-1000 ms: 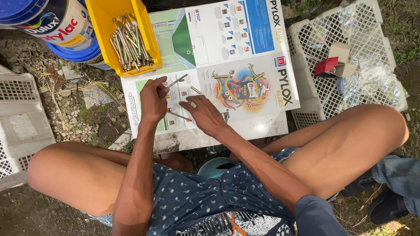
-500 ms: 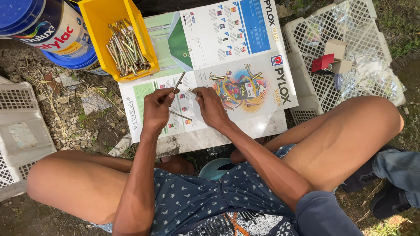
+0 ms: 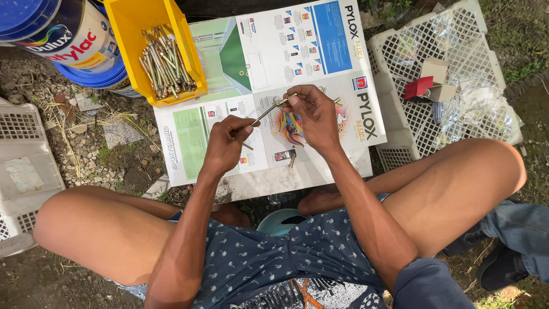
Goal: The person sits cross-legged on the ground and assembles metal fasteners by inserting small pins into hollow metal tubes. They pick up components from a yellow container and a white box, fit them together, and place the assembled items on the box.
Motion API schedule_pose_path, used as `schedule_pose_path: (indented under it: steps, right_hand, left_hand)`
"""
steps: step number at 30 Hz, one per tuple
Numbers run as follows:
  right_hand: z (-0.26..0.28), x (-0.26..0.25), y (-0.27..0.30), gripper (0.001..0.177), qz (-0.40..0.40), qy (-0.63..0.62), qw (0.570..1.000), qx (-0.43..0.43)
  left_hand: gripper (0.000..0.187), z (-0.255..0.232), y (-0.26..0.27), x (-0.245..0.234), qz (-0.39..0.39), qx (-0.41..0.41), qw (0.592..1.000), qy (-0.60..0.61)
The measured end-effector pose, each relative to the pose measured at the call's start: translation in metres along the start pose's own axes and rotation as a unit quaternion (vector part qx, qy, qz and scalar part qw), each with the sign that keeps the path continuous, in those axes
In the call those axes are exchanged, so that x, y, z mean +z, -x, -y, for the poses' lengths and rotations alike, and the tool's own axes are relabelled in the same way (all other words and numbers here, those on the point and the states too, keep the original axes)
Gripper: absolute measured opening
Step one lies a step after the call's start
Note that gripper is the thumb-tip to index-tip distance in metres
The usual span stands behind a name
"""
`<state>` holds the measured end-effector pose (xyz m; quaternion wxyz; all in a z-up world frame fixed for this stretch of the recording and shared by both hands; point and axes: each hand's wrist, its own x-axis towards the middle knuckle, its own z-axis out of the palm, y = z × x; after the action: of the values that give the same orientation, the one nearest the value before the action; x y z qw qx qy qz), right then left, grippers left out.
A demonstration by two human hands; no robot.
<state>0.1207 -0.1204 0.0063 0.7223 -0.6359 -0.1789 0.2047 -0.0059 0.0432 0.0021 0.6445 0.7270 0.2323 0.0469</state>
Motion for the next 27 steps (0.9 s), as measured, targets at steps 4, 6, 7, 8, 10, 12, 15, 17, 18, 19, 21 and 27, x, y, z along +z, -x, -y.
schedule_pose_path:
  steps: [4, 6, 7, 8, 10, 12, 15, 17, 18, 19, 21, 27]
  right_hand:
    - [-0.004, 0.001, 0.003, 0.018, 0.009, -0.010, 1.000, 0.010]
    - [-0.008, 0.002, 0.003, 0.018, 0.044, 0.012, 0.998, 0.037]
    - [-0.007, 0.004, 0.005, 0.018, 0.045, 0.012, 0.998, 0.038]
    - [-0.007, 0.007, 0.007, 0.027, 0.050, 0.024, 0.997, 0.060]
    - [-0.008, 0.014, 0.012, 0.038, 0.055, 0.036, 0.994, 0.082]
    - [-0.012, 0.022, 0.018, 0.044, 0.055, 0.026, 0.990, 0.130]
    - [-0.034, 0.027, 0.025, 0.031, 0.073, 0.078, 0.987, 0.118]
    - [-0.033, 0.034, 0.026, 0.027, 0.076, 0.118, 0.986, 0.091]
    - [-0.032, 0.036, 0.026, 0.023, 0.073, 0.158, 0.983, 0.064]
    - [-0.032, 0.036, 0.026, 0.023, 0.074, 0.158, 0.983, 0.062]
    - [-0.031, 0.033, 0.030, 0.016, 0.118, 0.168, 0.974, 0.094]
    - [-0.026, 0.001, 0.006, 0.015, 0.069, 0.288, 0.953, 0.056]
  left_hand:
    - [0.018, 0.001, -0.001, 0.005, 0.008, 0.003, 1.000, -0.006]
    - [0.018, -0.002, 0.001, 0.008, 0.013, 0.006, 1.000, -0.002]
    - [0.018, 0.003, -0.001, 0.010, 0.013, 0.005, 1.000, -0.002]
    - [0.021, 0.009, -0.002, 0.012, 0.018, -0.010, 0.999, 0.051]
    - [0.025, 0.008, -0.002, 0.017, 0.023, -0.025, 0.994, 0.104]
    - [0.040, -0.005, 0.001, 0.024, 0.029, -0.075, 0.968, 0.236]
    - [0.037, -0.012, 0.007, 0.037, -0.008, -0.123, 0.932, 0.342]
    - [0.034, -0.026, 0.011, 0.041, -0.030, -0.136, 0.919, 0.369]
    - [0.031, -0.033, 0.011, 0.043, -0.045, -0.150, 0.906, 0.393]
    - [0.031, -0.012, 0.005, 0.042, -0.045, -0.148, 0.906, 0.394]
    - [0.026, 0.033, -0.005, 0.041, -0.061, -0.151, 0.892, 0.422]
    - [0.023, 0.023, -0.010, 0.018, -0.117, -0.157, 0.918, 0.344]
